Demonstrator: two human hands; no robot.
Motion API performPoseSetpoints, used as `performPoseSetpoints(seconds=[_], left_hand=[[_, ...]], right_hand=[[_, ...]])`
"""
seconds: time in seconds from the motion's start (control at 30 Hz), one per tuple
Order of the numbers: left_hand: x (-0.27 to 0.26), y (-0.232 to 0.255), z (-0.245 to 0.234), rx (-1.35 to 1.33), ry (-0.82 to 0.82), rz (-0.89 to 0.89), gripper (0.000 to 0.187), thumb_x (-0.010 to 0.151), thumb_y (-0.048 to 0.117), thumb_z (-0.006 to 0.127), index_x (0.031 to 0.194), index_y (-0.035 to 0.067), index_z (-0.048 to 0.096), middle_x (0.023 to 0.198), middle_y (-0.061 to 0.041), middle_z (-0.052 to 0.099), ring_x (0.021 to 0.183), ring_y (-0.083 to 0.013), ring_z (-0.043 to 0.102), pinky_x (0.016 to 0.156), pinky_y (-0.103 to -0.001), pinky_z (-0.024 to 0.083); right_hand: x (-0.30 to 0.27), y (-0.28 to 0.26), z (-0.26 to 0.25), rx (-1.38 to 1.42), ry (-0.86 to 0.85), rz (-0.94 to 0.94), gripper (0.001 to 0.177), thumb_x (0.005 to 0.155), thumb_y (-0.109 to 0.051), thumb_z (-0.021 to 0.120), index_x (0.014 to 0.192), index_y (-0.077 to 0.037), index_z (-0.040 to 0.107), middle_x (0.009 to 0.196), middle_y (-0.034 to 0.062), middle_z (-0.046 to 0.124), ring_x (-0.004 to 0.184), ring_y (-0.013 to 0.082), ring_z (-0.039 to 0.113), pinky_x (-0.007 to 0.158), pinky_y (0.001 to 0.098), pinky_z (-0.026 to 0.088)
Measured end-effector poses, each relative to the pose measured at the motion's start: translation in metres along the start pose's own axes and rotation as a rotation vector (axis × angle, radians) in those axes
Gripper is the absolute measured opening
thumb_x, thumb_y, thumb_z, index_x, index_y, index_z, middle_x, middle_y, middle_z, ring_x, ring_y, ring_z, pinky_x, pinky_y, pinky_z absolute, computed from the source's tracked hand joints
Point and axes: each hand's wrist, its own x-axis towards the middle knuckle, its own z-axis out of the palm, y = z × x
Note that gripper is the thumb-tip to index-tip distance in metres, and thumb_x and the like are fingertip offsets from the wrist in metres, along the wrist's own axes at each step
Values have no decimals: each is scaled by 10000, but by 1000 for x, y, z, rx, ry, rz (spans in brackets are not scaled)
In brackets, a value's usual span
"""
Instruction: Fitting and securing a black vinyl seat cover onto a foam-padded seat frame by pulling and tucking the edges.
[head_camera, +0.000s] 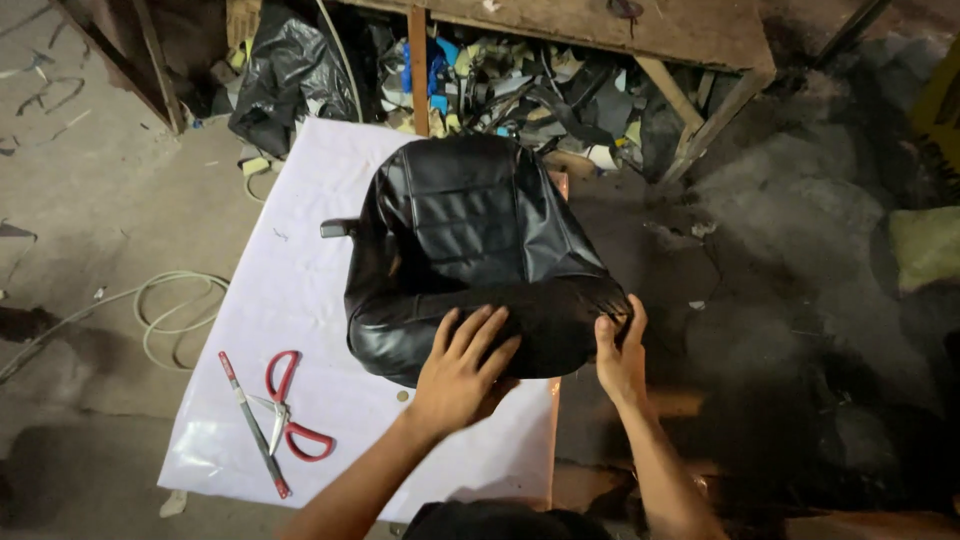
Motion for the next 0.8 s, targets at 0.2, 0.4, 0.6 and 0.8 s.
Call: performPoseSetpoints(seconds=[0.2, 0.4, 0.6, 0.8], left_hand=[[-57, 50, -1, -292, 265, -543, 224, 1000, 205, 654, 1165, 57, 688, 1153, -165, 620, 1080, -322, 634, 966, -410, 499], [-56, 56, 41, -399, 323, -842, 428, 959, 299, 706, 1279, 39, 589, 1121, -128, 675, 1062, -283, 666, 970, -396, 496], [-22, 69, 49, -349, 349, -1079, 277, 924, 419, 751, 942, 153, 674, 981, -71, 566, 966, -292, 558, 905, -420, 465], [-21, 68, 70, -459, 387, -1182, 386, 917, 292, 823, 697, 128, 553, 946, -77, 513, 1035, -391, 549, 925, -471, 441]], right_hand=[[-6, -35, -11, -169, -58, 169, 1014, 800, -818, 252, 1670, -305, 162, 1443, 263, 597, 1234, 538, 609, 999, 602, 468], [5, -50, -16, -371, -31, 112, 922, 897, -765, 226, 1676, -281, 134, 1581, 330, 355, 1402, 530, 430, 1120, 620, 343], [25, 0, -8, -514, 263, -661, 773, 1067, -617, 327, 1637, -97, 307, 1648, 372, 215, 1431, 583, 362, 1136, 669, 306], [31, -15, 2, -482, 217, -1301, 777, 921, -643, 655, 1503, -133, 586, 1519, 186, 558, 1457, 346, 495, 1258, 565, 161]])
